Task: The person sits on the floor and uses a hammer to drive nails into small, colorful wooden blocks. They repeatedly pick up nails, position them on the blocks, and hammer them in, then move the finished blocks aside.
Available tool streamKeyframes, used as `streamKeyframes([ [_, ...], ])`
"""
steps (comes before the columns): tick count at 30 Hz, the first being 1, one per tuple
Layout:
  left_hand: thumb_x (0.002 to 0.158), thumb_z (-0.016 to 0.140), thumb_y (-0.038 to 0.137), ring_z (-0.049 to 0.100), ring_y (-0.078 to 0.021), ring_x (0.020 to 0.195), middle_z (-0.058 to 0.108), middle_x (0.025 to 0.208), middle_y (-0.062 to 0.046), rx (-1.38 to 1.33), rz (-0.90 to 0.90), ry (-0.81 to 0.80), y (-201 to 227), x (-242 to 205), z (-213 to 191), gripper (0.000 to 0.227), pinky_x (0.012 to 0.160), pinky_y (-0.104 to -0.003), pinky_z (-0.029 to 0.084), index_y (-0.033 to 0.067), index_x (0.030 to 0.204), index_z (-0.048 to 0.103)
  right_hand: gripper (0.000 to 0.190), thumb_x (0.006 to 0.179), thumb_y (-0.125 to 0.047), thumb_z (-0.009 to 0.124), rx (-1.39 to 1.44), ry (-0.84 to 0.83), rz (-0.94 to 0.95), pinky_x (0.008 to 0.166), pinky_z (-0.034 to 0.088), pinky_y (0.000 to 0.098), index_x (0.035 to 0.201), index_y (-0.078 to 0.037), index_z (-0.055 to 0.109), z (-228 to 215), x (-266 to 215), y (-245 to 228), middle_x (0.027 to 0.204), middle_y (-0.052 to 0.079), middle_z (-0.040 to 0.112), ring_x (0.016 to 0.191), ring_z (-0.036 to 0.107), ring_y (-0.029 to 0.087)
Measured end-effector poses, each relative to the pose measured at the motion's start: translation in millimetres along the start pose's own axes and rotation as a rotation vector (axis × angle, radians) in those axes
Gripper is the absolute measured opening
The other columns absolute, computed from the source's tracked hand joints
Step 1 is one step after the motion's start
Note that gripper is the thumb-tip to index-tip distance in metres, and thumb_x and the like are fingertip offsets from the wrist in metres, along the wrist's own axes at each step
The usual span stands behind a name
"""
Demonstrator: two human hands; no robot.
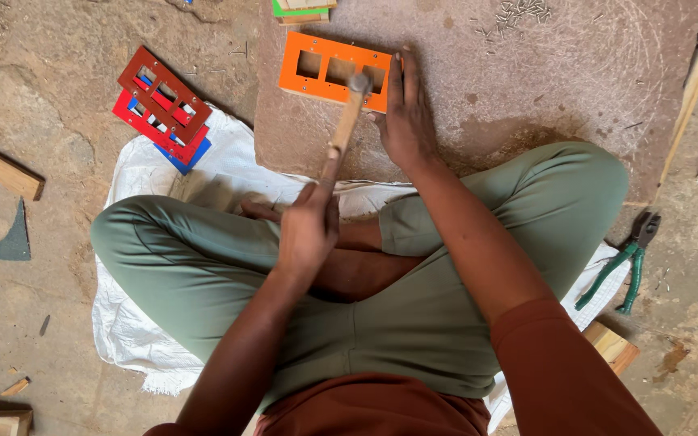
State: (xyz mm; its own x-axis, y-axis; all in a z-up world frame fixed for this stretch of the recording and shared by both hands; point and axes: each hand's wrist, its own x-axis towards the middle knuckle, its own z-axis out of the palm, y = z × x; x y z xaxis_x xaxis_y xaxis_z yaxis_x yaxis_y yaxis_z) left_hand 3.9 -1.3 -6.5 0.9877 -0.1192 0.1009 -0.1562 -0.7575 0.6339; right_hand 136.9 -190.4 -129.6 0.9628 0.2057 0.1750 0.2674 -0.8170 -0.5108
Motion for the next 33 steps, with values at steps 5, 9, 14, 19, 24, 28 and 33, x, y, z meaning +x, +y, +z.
streamKeyframes([
  [5,0.095,0.064,-0.001,0.063,-0.029,0.067,0.065,0.086,-0.019,-0.149,-0.102,0.086,10,7,-37,0.069,0.07,-0.039,0.055,0.0167,0.159,0.045,0.097,0.086,0.0,0.079,0.03,-0.028,0.012,0.128,0.031,0.0471,0.161,0.007,0.018,-4,-1,-2,0.169,0.025,0.014,0.155,0.024,0.046],
  [9,0.1,0.066,-0.001,0.064,-0.0266,0.076,0.067,0.094,-0.018,-0.061,0.358,0.492,32,4,-103,0.041,0.072,-0.038,0.054,0.0129,0.137,0.052,0.096,0.086,-0.001,0.08,0.011,-0.032,0.021,0.124,0.03,0.0483,0.16,0.007,0.019,-5,-1,-5,0.167,0.026,0.015,0.153,0.025,0.047],
  [14,0.093,0.07,0.008,0.065,-0.032,0.073,0.067,0.083,-0.016,0.208,0.155,0.33,43,-1,-85,0.019,0.066,-0.041,0.053,0.0158,0.106,0.059,0.097,0.084,0.0,0.08,0.008,-0.03,0.034,0.125,0.032,0.0474,0.16,0.006,0.019,-6,1,-6,0.166,0.026,0.017,0.153,0.027,0.046],
  [19,0.092,0.06,-0.005,0.067,-0.0365,0.079,0.065,0.095,-0.022,-0.168,0.073,0.081,35,12,-24,0.06,0.073,-0.043,0.056,0.0095,0.15,0.054,0.097,0.082,0.005,0.076,-0.003,-0.032,0.039,0.127,0.033,0.0459,0.16,0.007,0.019,-9,3,-7,0.168,0.027,0.018,0.154,0.027,0.045],
  [24,0.098,0.065,-0.007,0.063,-0.0329,0.075,0.06,0.096,-0.017,-0.165,0.276,0.258,42,4,-57,0.058,0.068,-0.04,0.054,0.0116,0.151,0.05,0.096,0.086,-0.007,0.079,0.059,-0.007,-0.043,0.122,0.03,0.0522,0.157,0.01,0.018,-8,-1,-6,0.162,0.032,0.019,0.15,0.025,0.051],
  [28,0.099,0.069,-0.007,0.062,-0.0307,0.073,0.062,0.105,-0.014,-0.166,0.52,0.441,40,-1,-60,0.06,0.064,-0.038,0.053,0.0176,0.149,0.045,0.09,0.093,-0.007,0.077,0.032,0.147,-0.134,0.126,0.028,0.0532,0.16,0.009,0.02,-4,0,-3,0.163,0.032,0.019,0.152,0.024,0.052],
  [33,0.093,0.067,-0.005,0.069,-0.0359,0.077,0.067,0.103,-0.02,-0.08,0.212,0.166,11,1,-9,0.067,0.068,-0.042,0.056,0.0185,0.153,0.048,0.093,0.083,-0.003,0.075,-0.015,0.0,0.019,0.125,0.031,0.05,0.159,0.007,0.023,-2,3,-3,0.165,0.029,0.021,0.152,0.028,0.048],
])
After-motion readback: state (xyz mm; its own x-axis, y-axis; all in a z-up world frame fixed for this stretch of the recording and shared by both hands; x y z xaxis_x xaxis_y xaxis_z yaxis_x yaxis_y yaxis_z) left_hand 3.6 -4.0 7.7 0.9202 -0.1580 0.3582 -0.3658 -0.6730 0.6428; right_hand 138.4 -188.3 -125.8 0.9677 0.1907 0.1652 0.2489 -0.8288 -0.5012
